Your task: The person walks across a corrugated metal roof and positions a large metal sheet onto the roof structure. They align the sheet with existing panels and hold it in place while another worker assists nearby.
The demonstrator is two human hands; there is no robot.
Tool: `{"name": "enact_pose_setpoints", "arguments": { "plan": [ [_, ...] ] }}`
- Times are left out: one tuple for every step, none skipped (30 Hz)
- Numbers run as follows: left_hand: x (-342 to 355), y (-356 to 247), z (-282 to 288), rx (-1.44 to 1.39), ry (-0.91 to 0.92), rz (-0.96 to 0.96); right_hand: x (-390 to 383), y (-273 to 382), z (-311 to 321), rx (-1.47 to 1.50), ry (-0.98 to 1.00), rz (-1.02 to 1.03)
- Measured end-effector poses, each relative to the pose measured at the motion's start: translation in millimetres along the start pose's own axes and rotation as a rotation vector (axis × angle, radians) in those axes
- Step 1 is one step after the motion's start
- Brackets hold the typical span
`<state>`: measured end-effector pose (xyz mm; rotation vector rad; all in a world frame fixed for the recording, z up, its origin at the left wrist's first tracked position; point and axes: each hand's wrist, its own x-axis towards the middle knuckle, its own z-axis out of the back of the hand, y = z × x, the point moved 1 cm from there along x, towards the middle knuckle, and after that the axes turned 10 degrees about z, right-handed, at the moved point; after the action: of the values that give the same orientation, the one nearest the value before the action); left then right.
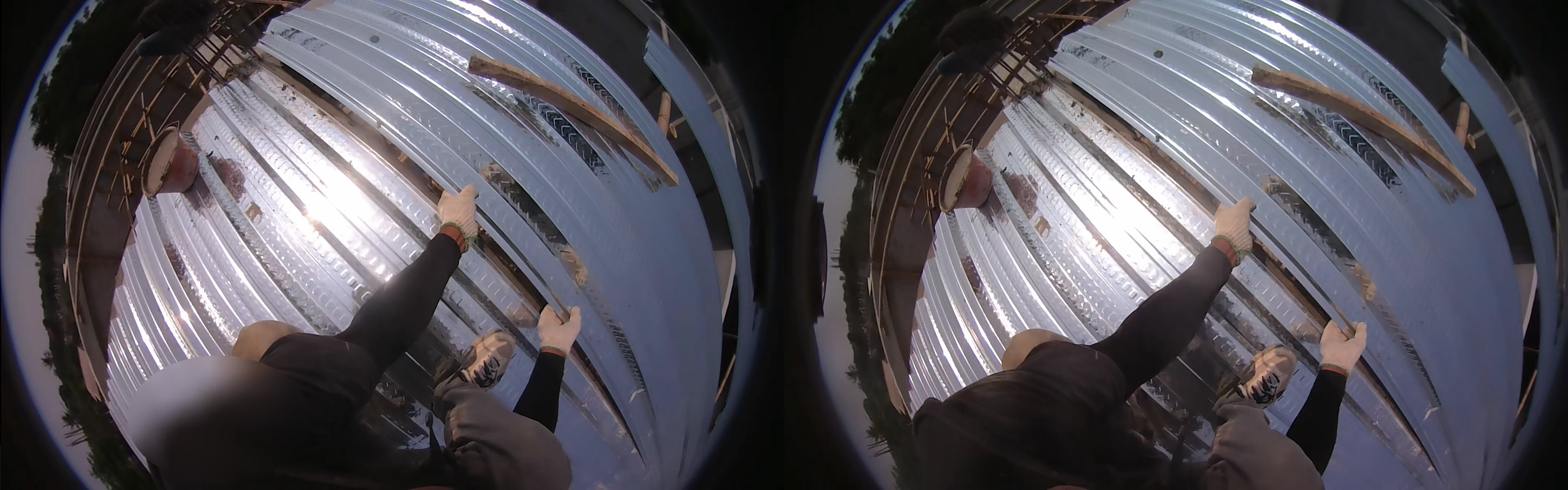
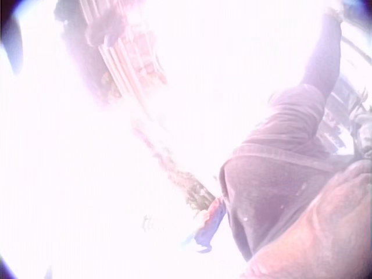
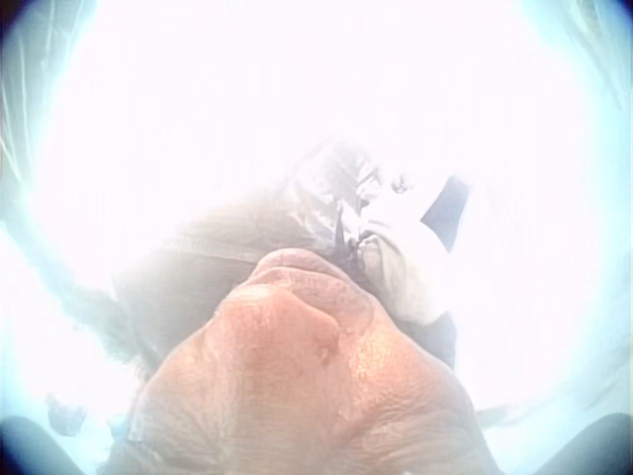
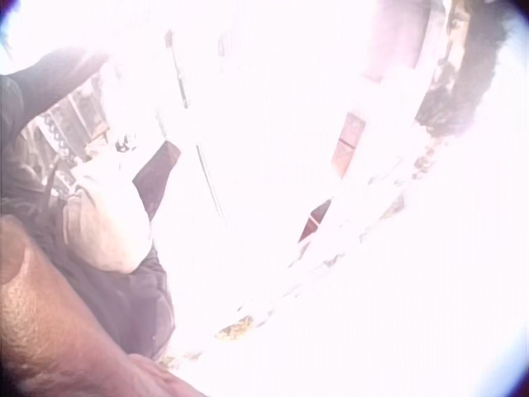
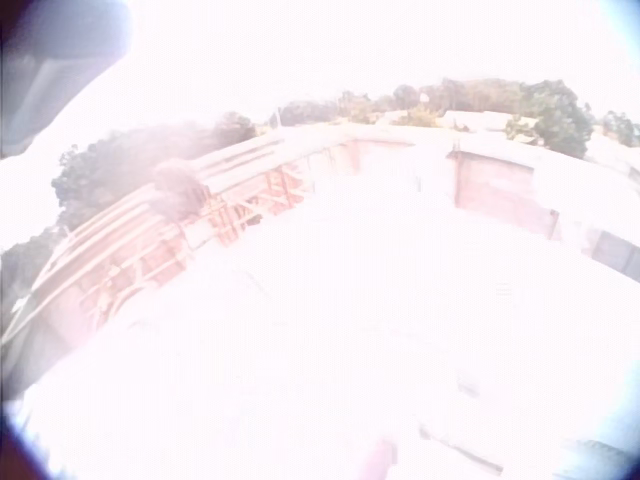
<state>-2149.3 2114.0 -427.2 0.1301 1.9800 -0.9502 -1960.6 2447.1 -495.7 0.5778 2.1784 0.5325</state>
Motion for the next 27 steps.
{"name": "enact_pose_setpoints", "arguments": {
  "plan": [
    [2, 6, 4, 0.161, -0.038, -0.020, 4, 4, 17, -0.122, 0.026, 0.077],
    [5, 7, 13, 0.319, -0.095, -0.045, -3, -2, 18, -0.248, 0.053, 0.137],
    [8, 7, 21, 0.479, -0.155, -0.067, -4, -3, 13, -0.170, -0.026, 0.096],
    [12, 10, 22, 0.308, -0.108, -0.009, -2, -6, 5, -0.085, -0.102, 0.061],
    [7, 13, 18, 0.310, -0.116, 0.004, 1, -2, 14, -0.117, -0.051, 0.060],
    [3, 14, 11, 0.308, -0.116, 0.012, 8, 5, 23, -0.144, 0.007, 0.065],
    [-2, 13, 5, 0.306, -0.115, 0.021, 13, 11, 33, -0.172, 0.064, 0.069],
    [0, 12, 8, 0.299, -0.137, 0.015, 7, 7, 30, -0.629, 0.152, 0.254],
    [1, 12, 12, 0.293, -0.158, 0.011, -6, 1, 27, -1.082, 0.245, 0.446],
    [1, 11, 16, 0.286, -0.180, 0.006, -15, -3, 20, -1.532, 0.343, 0.644],
    [5, 11, 23, 0.362, -0.204, -0.036, -17, -3, 17, -1.462, 0.402, 0.584],
    [11, 11, 30, 0.442, -0.221, -0.078, -13, -1, 20, -1.388, 0.452, 0.528],
    [15, 12, 36, 0.520, -0.239, -0.121, -11, 2, 23, -1.314, 0.502, 0.471],
    [11, 14, 27, 0.485, -0.184, -0.091, 1, 12, 39, -1.142, 0.427, 0.428],
    [0, 18, 17, 0.455, -0.122, -0.057, 14, 24, 66, -0.967, 0.347, 0.393],
    [-6, 17, 21, 0.415, -0.100, -0.035, 10, 20, 67, -1.034, 0.335, 0.408],
    [4, 23, 35, 0.384, -0.139, -0.032, 2, 12, 58, -1.101, 0.347, 0.414],
    [33, 31, 70, 0.336, -0.222, -0.043, -34, -10, 29, -1.408, 0.443, 0.481],
    [51, 38, 75, 0.310, -0.243, -0.039, -38, -14, 19, -1.490, 0.473, 0.523],
    [36, 38, 57, 0.314, -0.181, 0.006, -36, -11, 20, -1.579, 0.454, 0.581],
    [20, 34, 44, 0.348, -0.147, 0.011, -23, -2, 37, -1.451, 0.431, 0.554],
    [7, 26, 44, 0.374, -0.140, 0.012, -24, -1, 43, -1.471, 0.436, 0.559],
    [-5, 20, 38, 0.398, -0.120, 0.013, -26, 2, 49, -1.493, 0.433, 0.571],
    [-11, 13, 41, 0.353, -0.135, 0.049, -35, 0, 35, -1.656, 0.464, 0.625],
    [-6, 14, 49, 0.344, -0.156, 0.027, -44, -4, 22, -1.818, 0.493, 0.682],
    [6, 20, 55, 0.329, -0.165, 0.001, -43, -6, 15, -1.758, 0.517, 0.703],
    [7, 26, 53, 0.332, -0.162, -0.010, -39, -3, 23, -1.706, 0.510, 0.719]
  ]
}}
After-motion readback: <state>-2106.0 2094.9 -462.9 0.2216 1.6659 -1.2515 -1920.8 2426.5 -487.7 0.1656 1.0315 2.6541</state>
